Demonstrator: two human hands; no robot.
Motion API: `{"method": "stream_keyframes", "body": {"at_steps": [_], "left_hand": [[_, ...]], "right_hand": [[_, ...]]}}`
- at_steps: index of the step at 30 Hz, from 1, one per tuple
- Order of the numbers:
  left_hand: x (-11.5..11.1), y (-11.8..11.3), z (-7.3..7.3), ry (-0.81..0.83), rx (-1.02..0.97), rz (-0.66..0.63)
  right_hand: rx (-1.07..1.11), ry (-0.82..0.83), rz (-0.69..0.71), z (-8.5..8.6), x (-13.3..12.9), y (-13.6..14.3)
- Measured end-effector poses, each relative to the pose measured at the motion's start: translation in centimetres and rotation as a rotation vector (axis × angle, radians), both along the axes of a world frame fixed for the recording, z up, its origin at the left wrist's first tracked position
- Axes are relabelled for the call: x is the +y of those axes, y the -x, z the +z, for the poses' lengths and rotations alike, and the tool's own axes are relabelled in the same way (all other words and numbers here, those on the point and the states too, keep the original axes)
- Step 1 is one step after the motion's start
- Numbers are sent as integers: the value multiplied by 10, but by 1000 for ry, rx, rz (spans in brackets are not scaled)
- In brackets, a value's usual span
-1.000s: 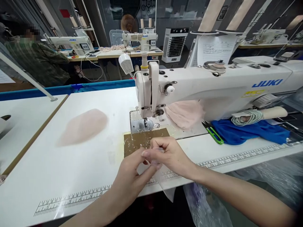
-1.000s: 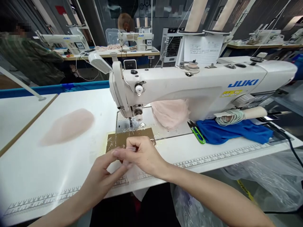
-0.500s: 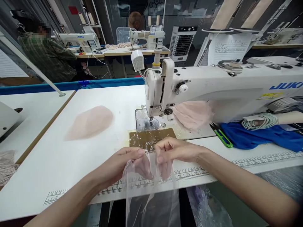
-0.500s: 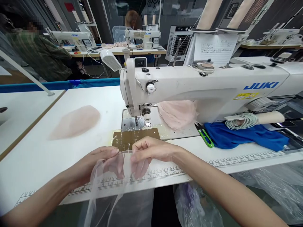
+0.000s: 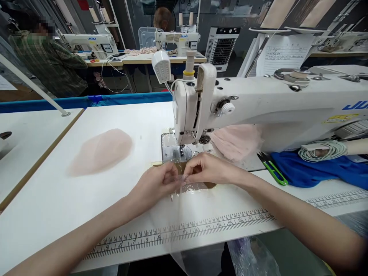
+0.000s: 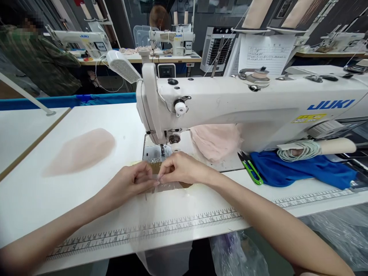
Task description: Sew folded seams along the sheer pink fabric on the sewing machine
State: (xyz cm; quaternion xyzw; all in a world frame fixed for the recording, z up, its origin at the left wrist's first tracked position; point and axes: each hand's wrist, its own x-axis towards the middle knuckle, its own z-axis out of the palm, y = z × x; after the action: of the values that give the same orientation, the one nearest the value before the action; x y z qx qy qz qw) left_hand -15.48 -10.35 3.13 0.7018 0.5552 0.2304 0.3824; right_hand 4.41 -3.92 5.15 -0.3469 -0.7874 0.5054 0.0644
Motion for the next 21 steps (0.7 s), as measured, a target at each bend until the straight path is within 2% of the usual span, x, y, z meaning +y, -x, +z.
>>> {"method": "stream_keyframes", "body": {"at_steps": [2, 5, 11, 16, 21], "left_hand": [[3, 1, -2, -81, 103, -36], [5, 0, -6, -164, 171, -63], [0, 1, -15, -245, 108, -37], [-2, 3, -18, -351, 97, -4], [-5, 4, -20, -426, 104, 9]], "right_hand": [[-36, -132, -26, 0, -1, -1], [-14, -171, -84, -6, -7, -1], [168, -124, -206, -21, -18, 1], [201, -286, -234, -19, -21, 3], [231, -364, -203, -21, -22, 2]]}}
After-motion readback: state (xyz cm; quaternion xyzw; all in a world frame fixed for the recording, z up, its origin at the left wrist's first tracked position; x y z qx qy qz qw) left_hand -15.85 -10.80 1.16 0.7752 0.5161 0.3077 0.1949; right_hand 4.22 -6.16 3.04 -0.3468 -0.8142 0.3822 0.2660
